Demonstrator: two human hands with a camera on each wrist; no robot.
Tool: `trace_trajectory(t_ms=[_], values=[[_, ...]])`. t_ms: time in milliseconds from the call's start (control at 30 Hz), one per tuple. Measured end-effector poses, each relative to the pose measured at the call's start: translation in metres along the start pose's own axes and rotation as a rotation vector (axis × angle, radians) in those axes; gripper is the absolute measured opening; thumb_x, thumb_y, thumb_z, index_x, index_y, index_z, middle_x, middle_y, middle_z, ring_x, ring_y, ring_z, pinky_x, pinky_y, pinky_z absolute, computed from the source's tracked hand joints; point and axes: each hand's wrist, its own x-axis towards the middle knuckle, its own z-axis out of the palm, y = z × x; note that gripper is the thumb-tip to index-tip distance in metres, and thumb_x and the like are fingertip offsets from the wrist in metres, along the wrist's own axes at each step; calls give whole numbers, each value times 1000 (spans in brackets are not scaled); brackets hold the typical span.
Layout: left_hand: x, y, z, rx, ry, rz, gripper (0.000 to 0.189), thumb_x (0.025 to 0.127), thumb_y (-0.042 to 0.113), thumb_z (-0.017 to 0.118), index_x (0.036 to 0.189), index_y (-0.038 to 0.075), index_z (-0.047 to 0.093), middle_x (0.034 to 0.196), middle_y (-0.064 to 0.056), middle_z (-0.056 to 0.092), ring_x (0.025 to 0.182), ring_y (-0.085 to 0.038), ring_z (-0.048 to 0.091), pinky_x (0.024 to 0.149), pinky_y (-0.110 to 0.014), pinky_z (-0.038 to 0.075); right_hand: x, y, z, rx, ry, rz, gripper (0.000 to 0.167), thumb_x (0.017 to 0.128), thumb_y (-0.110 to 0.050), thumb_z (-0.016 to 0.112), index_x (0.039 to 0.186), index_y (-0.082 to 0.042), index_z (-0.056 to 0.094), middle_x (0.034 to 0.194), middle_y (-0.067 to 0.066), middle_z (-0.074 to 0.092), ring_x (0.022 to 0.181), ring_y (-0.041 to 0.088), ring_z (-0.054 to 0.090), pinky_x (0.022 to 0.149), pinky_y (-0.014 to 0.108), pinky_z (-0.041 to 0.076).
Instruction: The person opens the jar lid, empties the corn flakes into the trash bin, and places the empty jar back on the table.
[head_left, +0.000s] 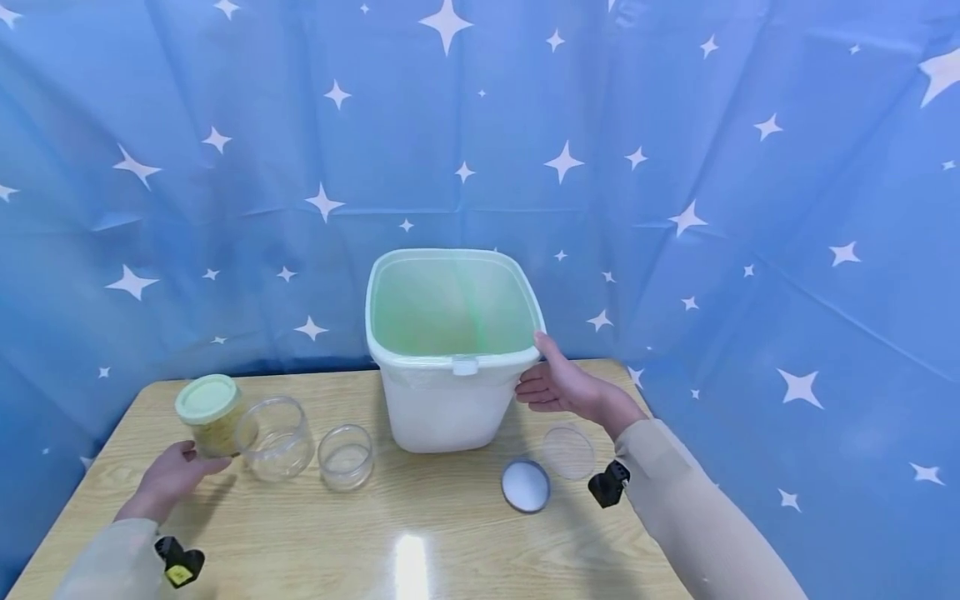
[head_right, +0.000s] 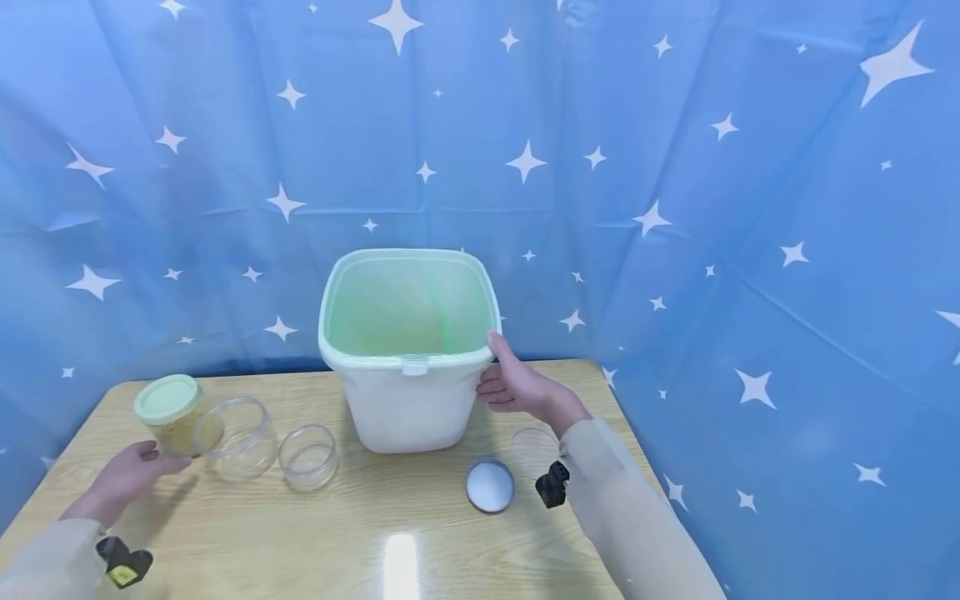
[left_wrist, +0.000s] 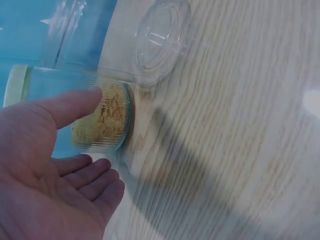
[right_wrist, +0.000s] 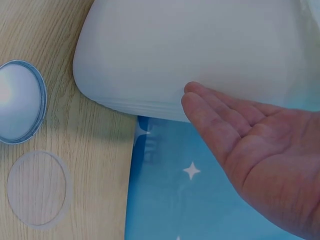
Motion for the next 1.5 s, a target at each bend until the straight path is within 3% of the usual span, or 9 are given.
trace_trajectory(t_ms=[267,667,900,1200,1500], values=[[13,-1,0,-64,14,46,108,92,50,59,147,-18,-5,149,-45,7,135,-61,17,107,-68,29,2,-1,2,-1,4,7,106,89,-77,1,147,7,31,149,31,38,139,42,39,116,49,34],[24,-7,2,-132,92,120,102,93,42,61,149,-14,-3,152,-42,7,138,-59,15,108,-69,27,3,1,2,8,5,1,103,90,-77,0,147,2,33,149,31,39,139,42,39,115,48,36],[28,-8,7,-97,173,85,110,89,46,65,149,-14,-5,151,-43,9,136,-61,18,107,-71,27,3,0,1,4,20,8,102,90,-75,-1,147,2,35,148,30,40,138,41,41,115,48,35],[35,-7,12,-144,183,100,108,90,40,66,150,-10,-8,152,-41,7,138,-59,16,110,-69,23,1,-1,-1,3,3,2,101,91,-74,-2,148,2,31,150,32,36,139,42,38,116,50,33],[38,-12,18,-218,274,175,104,89,32,70,152,-3,-4,154,-38,10,141,-58,13,111,-71,19,2,-2,1,13,15,13,102,91,-75,-1,146,4,33,148,31,39,138,41,41,116,49,34]])
